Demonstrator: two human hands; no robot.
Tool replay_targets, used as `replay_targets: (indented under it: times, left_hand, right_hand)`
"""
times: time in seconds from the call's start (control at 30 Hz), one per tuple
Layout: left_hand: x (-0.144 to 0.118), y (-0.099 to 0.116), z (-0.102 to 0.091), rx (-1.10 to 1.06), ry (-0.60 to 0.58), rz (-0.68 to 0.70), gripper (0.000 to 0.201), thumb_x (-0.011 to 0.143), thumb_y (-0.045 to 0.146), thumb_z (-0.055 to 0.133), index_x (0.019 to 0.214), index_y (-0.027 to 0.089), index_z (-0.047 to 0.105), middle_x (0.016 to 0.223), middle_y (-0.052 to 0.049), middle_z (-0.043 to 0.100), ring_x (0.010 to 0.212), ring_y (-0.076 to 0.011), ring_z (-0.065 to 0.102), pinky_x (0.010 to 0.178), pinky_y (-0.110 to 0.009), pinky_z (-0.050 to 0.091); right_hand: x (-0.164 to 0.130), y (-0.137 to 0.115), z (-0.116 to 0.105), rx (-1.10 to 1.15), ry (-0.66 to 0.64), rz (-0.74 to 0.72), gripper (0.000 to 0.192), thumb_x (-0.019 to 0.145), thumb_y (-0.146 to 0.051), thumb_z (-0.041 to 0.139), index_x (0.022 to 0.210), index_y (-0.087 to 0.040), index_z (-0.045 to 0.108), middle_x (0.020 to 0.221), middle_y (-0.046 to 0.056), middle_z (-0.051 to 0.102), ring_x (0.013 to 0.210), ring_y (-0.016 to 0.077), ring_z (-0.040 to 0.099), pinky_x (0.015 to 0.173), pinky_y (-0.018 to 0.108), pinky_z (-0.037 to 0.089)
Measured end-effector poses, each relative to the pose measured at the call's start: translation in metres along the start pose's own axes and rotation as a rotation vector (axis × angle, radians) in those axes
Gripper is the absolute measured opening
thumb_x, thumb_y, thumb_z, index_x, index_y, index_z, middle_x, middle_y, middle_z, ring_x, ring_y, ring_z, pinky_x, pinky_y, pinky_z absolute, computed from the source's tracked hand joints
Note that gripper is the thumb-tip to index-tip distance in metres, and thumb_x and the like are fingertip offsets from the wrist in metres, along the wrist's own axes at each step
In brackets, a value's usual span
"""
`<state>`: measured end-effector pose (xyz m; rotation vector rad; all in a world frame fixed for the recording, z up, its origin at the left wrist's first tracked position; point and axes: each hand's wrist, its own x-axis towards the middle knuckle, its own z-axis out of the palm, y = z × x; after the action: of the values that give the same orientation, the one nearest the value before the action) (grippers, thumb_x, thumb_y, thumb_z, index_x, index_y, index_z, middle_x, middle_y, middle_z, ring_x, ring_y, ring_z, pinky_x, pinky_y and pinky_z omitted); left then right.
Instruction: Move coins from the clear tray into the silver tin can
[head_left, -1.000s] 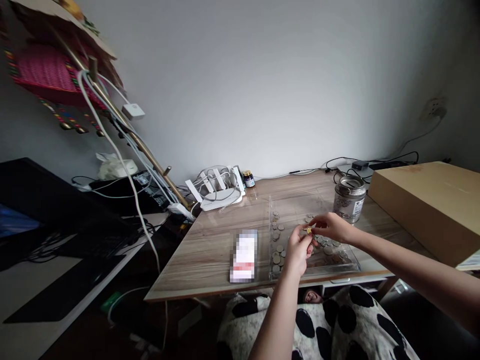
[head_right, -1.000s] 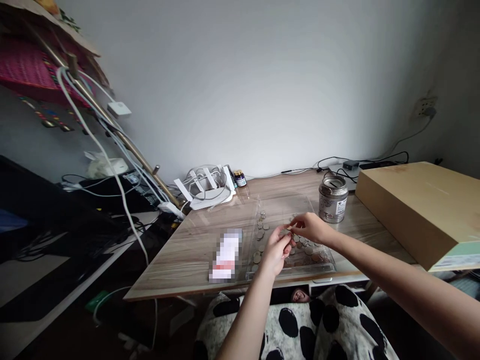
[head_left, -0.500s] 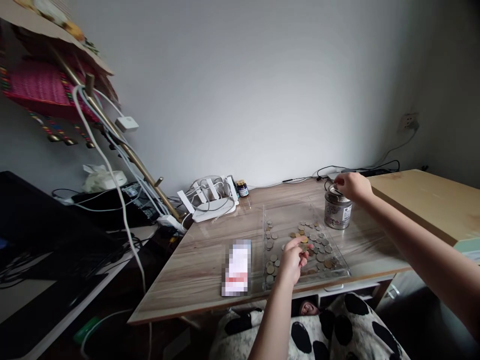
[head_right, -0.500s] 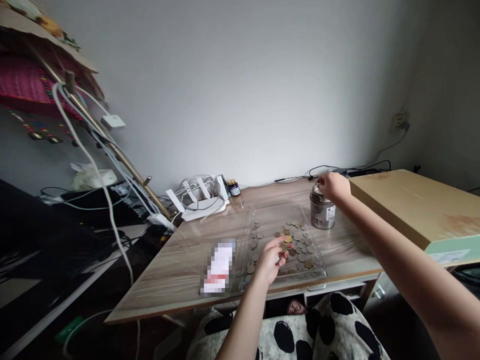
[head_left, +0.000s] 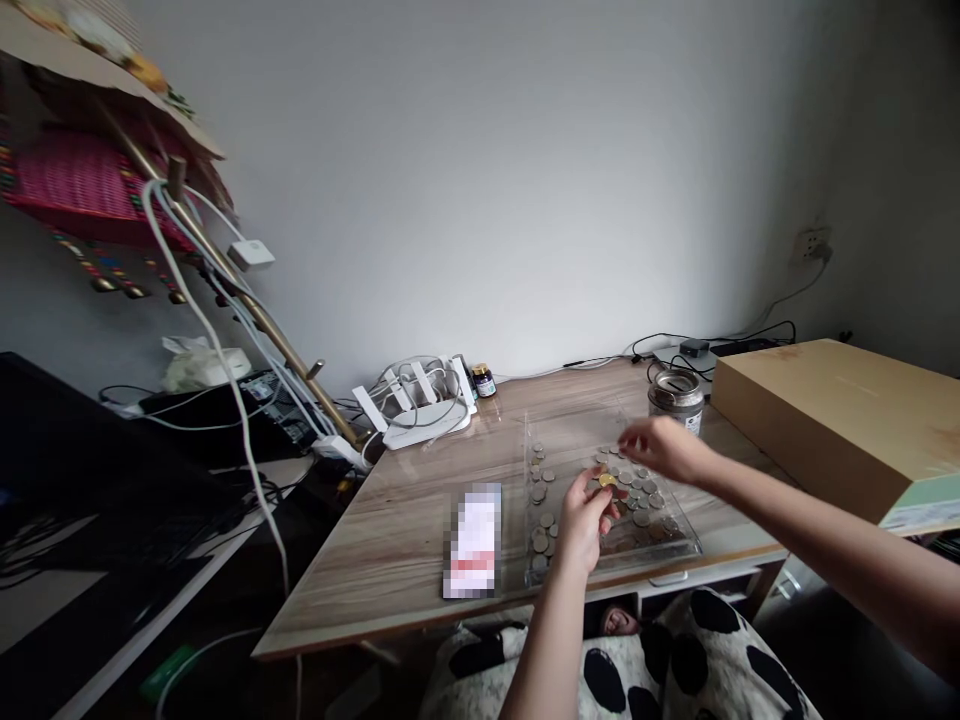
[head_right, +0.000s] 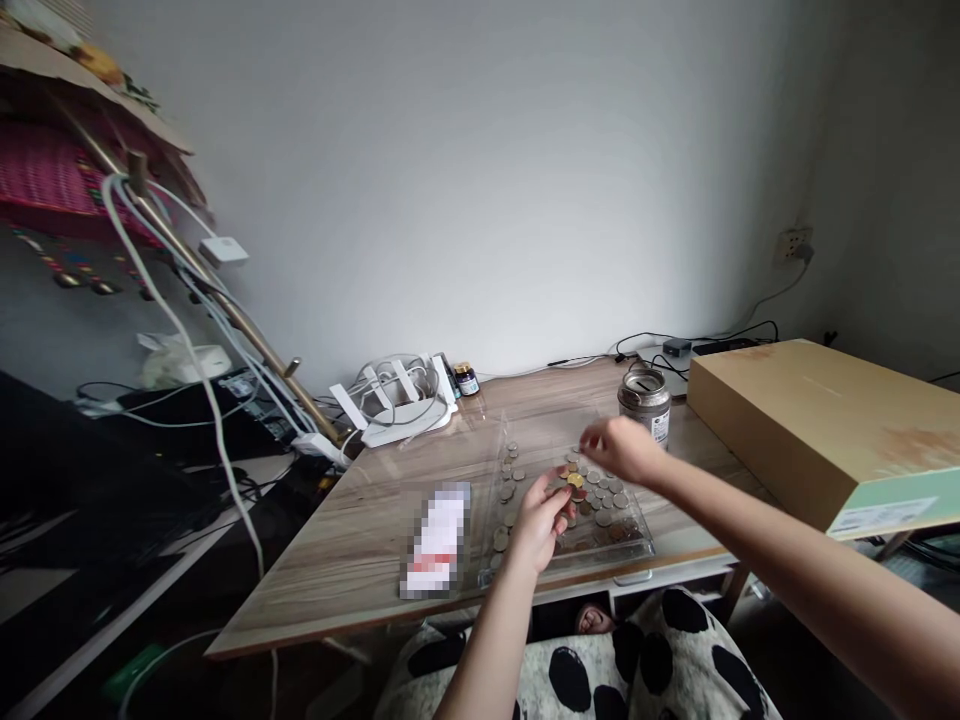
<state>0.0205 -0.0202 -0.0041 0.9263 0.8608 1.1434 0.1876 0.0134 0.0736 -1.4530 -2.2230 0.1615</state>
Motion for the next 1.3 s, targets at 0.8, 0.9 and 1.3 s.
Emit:
replay_targets:
  times: [0.8,0.9,1.3]
  left_hand:
    - [-0.002,0.005,0.002,-0.142,0.082,-0.153,0.036,0.074,0.021,0.051,0.108,0.009,0.049,0.087,-0.015,0.064,0.073,-0.0188,0.064,0.052,-0.021,0.045]
    - [-0.002,0.008,0.002,-0.201,0.089,-0.18,0.036,0.077,0.032,0.048,0.106,0.01,0.05,0.084,-0.014,0.064,0.071,-0.0182,0.063,0.053,-0.022,0.045]
    - [0.002,0.007,-0.002,-0.314,0.106,-0.25,0.034,0.082,0.037,0.04,0.1,0.012,0.052,0.082,-0.01,0.063,0.065,-0.0143,0.061,0.056,-0.024,0.044]
  right_hand:
    - [0.046,0.074,-0.059,-0.387,0.115,0.543,0.022,0.067,-0.033,0.053,0.079,-0.022,0.067,0.085,0.007,0.064,0.074,0.0198,0.057,0.059,0.027,0.041]
    - [0.033,0.046,-0.041,-0.373,0.258,0.345,0.025,0.075,-0.034,0.047,0.088,-0.023,0.065,0.089,0.006,0.064,0.077,0.0184,0.057,0.061,0.026,0.04]
    - [-0.011,-0.022,0.042,0.075,-0.117,-0.008,0.026,0.083,-0.034,0.046,0.101,-0.018,0.056,0.104,0.005,0.056,0.088,0.0156,0.054,0.075,0.031,0.046]
